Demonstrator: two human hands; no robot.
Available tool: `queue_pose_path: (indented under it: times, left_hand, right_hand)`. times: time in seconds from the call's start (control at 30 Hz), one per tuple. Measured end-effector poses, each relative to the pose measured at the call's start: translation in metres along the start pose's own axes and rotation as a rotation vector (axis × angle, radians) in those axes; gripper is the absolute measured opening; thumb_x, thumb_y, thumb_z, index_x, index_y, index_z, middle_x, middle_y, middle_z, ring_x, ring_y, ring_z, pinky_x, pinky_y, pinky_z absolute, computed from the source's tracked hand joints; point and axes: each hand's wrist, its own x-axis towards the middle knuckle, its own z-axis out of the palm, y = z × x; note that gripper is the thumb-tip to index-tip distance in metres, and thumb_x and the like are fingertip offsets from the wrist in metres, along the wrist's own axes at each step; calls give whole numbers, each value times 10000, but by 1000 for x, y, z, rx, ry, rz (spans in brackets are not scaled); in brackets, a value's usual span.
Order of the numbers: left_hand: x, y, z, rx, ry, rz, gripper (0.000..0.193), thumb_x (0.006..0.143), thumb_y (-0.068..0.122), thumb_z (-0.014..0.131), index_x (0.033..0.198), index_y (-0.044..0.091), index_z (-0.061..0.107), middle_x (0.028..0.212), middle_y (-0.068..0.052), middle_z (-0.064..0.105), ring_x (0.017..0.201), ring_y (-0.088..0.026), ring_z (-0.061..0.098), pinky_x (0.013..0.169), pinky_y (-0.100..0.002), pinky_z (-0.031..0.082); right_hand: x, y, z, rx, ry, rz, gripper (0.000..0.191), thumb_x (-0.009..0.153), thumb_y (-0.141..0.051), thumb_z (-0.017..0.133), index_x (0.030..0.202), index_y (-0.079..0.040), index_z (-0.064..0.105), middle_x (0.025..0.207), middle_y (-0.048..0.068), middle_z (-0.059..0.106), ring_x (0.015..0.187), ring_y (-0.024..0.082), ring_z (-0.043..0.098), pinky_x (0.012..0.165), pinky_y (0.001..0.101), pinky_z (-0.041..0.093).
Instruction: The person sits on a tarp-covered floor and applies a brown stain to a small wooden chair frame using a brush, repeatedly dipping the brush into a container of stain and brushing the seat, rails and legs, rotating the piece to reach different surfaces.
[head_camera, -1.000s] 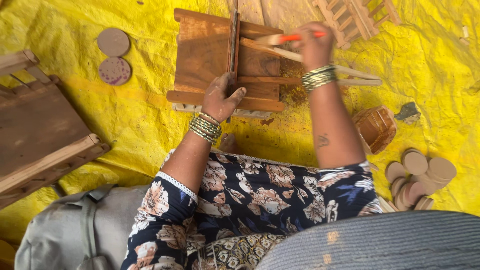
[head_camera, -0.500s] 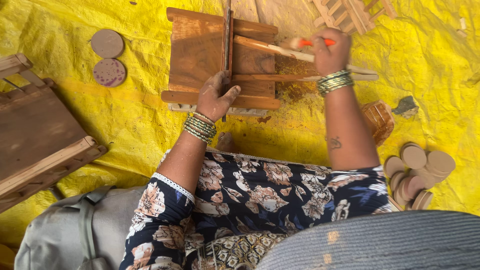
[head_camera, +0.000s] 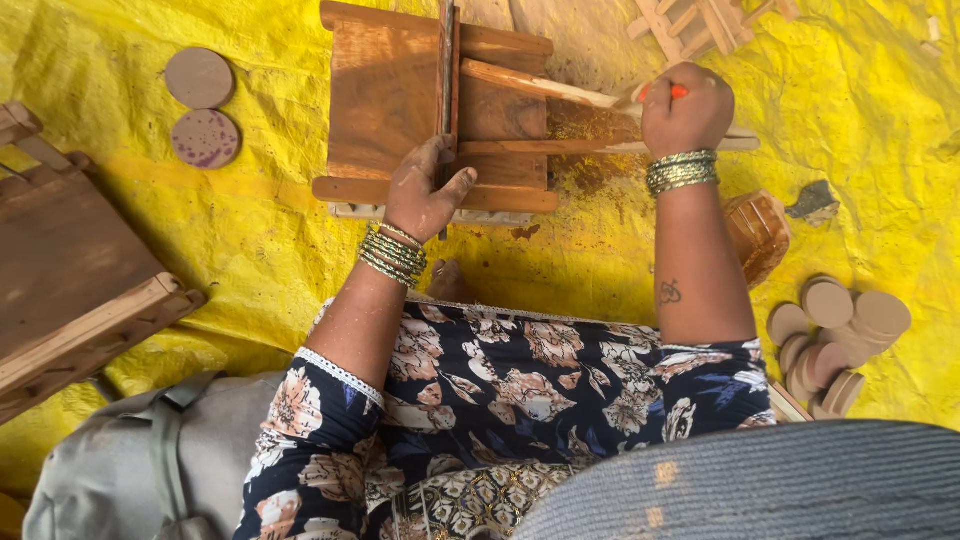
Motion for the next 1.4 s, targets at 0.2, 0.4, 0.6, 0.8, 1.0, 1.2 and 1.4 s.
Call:
queue_pose_path:
  times: [0.2, 0.4, 0.6, 0.8, 1.0, 1.2, 1.4]
  left_hand:
    - [-4, 2, -4, -15, 4, -55, 508, 896, 269, 783, 1306, 13, 626, 1160, -169, 691, 1110, -291, 670, 935, -387, 543]
    - [-5, -2, -5, -15, 16, -28, 524, 903, 278, 786, 1311, 0, 614, 1180, -172, 697, 1135, -300, 671, 979, -398, 518]
    - [-4, -3, -5, -40, -6, -26, 498, 909, 268, 777, 1301, 2, 624, 1152, -175, 704, 1122, -296, 672, 982, -403, 522]
    - [-5, 3, -4, -51, -10, -68, 510, 890, 272, 773, 1293, 2, 617, 1154, -179, 692, 1099, -290, 683, 950, -388, 542]
    - [-13, 4, -11, -24, 27, -36, 531, 902, 269, 782, 1314, -15, 607, 1199, -188, 691, 1150, -313, 662, 982, -402, 515]
    - [-7, 1, -3, -41, -22, -45, 509, 913, 266, 779, 1309, -9, 618, 1181, -176, 705, 1116, -280, 688, 970, -378, 542]
    - [-14, 15, -11, -134, -27, -100, 518, 914, 248, 763, 1333, -6, 595, 1190, -162, 698, 1012, -231, 730, 868, -344, 588]
  right_hand:
    - [-18, -54, 45, 102, -71, -204, 180, 988, -175, 628, 881, -126, 764, 756, 65, 723, 652, 198, 663, 690, 381, 546]
    - [-46, -77, 70, 779, 17, 182, 203, 1030, -211, 613, 1094, -67, 741, 900, 99, 769, 806, 175, 744, 702, 336, 610]
    - [-86, -43, 34, 114, -5, 42, 182, 1035, -176, 630, 1092, -71, 767, 790, 65, 740, 691, 172, 689, 660, 332, 543]
    - [-105, -65, 38, 110, 90, 112, 201, 1006, -200, 640, 1132, -98, 760, 726, 71, 692, 672, 240, 647, 697, 402, 491]
    - [-113, -82, 37, -40, 13, 84, 292, 982, -195, 638, 1257, -134, 715, 906, 79, 728, 841, 251, 684, 917, 482, 432]
    - [-126, -69, 8, -53, 152, 156, 260, 1029, -221, 631, 1270, -138, 685, 917, 65, 716, 876, 259, 673, 924, 451, 425]
    - [-116, -96, 37, 193, 31, 61, 193, 1023, -241, 654, 1171, -144, 729, 865, 52, 715, 843, 243, 664, 910, 434, 428]
